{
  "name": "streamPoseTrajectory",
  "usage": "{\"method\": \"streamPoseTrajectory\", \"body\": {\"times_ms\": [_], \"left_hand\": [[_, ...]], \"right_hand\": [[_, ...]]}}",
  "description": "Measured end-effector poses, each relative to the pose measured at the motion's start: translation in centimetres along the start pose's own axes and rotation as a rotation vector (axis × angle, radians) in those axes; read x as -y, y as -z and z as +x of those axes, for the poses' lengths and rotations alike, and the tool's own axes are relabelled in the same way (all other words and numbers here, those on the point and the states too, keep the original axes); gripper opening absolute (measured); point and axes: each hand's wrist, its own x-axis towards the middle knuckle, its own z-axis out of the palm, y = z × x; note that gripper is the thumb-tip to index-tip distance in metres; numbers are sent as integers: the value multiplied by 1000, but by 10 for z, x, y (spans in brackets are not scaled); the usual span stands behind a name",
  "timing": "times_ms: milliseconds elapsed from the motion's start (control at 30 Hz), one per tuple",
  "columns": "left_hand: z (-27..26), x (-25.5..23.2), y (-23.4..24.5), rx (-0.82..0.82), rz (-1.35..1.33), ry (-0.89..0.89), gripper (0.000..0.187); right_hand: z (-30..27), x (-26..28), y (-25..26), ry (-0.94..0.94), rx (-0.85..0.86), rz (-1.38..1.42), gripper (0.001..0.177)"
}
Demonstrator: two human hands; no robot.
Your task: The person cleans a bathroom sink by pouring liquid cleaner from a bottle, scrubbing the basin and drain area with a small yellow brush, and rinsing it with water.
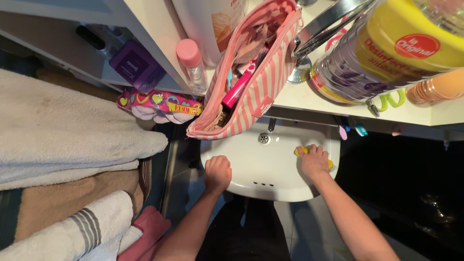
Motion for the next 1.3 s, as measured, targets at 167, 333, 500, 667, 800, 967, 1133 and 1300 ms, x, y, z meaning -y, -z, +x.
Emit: {"method": "streamPoseTrajectory", "body": {"times_ms": [167,333,500,667,800,967,1133,1300], "left_hand": [[2,-2,0,29,22,30,10],[3,3,-9,87,97,55,10],[1,6,-16,124,80,111,15],[2,3,-11,139,66,104,20],[4,5,-10,119,47,79,21],[0,10,-12,129,70,48,21],[-3,18,-19,146,128,51,19],[-2,16,-18,69,71,79,20]], "right_hand": [[19,99,-34,-16,20,376,59],[63,231,-31,114,-218,824,57],[39,221,-16,363,-108,878,53],[7,78,-24,266,-39,286,58],[14,8,-27,176,-198,11,54],[58,91,-60,-42,-127,266,57],[80,244,-63,318,-182,992,30],[27,184,-27,672,28,793,50]]}}
